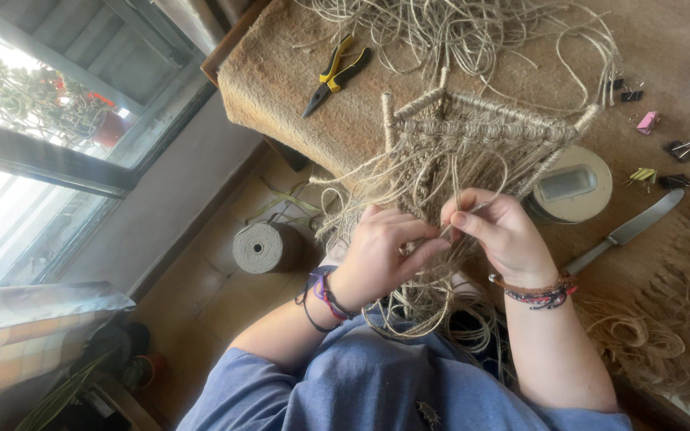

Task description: The person is making a macrame plant hanger. They are tying knots with jute rope onto a wooden frame, creating a net-like structure. The person works on different sections of the hanger, pulling and adjusting the ropes to form the design.

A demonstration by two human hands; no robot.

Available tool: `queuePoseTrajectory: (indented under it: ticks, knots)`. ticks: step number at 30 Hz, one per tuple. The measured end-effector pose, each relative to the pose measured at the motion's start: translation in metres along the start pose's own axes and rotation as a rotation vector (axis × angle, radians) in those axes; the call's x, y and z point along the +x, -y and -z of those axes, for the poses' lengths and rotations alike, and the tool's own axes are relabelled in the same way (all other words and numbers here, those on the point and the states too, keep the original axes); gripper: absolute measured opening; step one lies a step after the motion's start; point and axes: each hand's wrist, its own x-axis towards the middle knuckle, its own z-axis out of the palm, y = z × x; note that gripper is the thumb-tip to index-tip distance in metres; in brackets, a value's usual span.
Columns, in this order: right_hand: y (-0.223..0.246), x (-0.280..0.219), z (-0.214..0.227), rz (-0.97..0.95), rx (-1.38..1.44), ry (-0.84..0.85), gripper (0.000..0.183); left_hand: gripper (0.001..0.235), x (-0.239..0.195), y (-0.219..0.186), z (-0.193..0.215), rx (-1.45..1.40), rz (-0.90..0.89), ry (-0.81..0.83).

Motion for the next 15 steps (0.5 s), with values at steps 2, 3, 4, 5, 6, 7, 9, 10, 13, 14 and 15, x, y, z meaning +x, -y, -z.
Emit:
queuePoseTrajectory:
  ticks: [2,3,4,5,6,7,9,10,13,14,15]
  knots:
    - [0.003,0.000,-0.005,0.031,-0.021,-0.008,0.014,0.019,-0.001,0.002,0.010,0.075,-0.032,-0.028]
    - [0.004,0.000,-0.008,0.063,-0.044,-0.017,0.013,0.017,-0.001,0.003,0.014,0.150,-0.065,-0.056]
    - [0.001,-0.001,-0.006,0.061,-0.044,-0.016,0.013,0.017,-0.005,0.004,0.017,0.150,-0.063,-0.056]
    - [-0.003,-0.002,-0.005,0.067,-0.034,-0.033,0.013,0.019,-0.009,0.005,0.020,-0.001,-0.029,-0.149]
    - [-0.006,-0.004,-0.004,0.074,-0.023,-0.052,0.014,0.022,-0.012,0.006,0.024,-0.151,0.005,-0.239]
    - [-0.006,-0.002,-0.005,0.074,-0.021,-0.052,0.014,0.022,-0.014,0.002,0.023,-0.150,0.005,-0.237]
    - [-0.005,-0.002,-0.010,0.099,-0.026,-0.088,0.011,0.019,-0.018,-0.009,0.022,-0.634,0.119,-0.289]
    - [-0.006,-0.002,-0.012,0.100,-0.025,-0.088,0.011,0.019,-0.018,-0.004,0.016,-0.633,0.118,-0.289]
    - [-0.006,-0.001,-0.016,0.107,-0.002,-0.131,0.010,0.023,-0.020,0.005,-0.002,-0.985,0.268,-0.005]
    - [-0.007,-0.001,-0.015,0.119,0.000,-0.138,0.010,0.016,-0.024,0.006,-0.007,-1.074,0.383,-0.040]
    - [-0.007,-0.001,-0.015,0.130,0.002,-0.145,0.010,0.016,-0.027,0.007,-0.013,-1.162,0.498,-0.075]
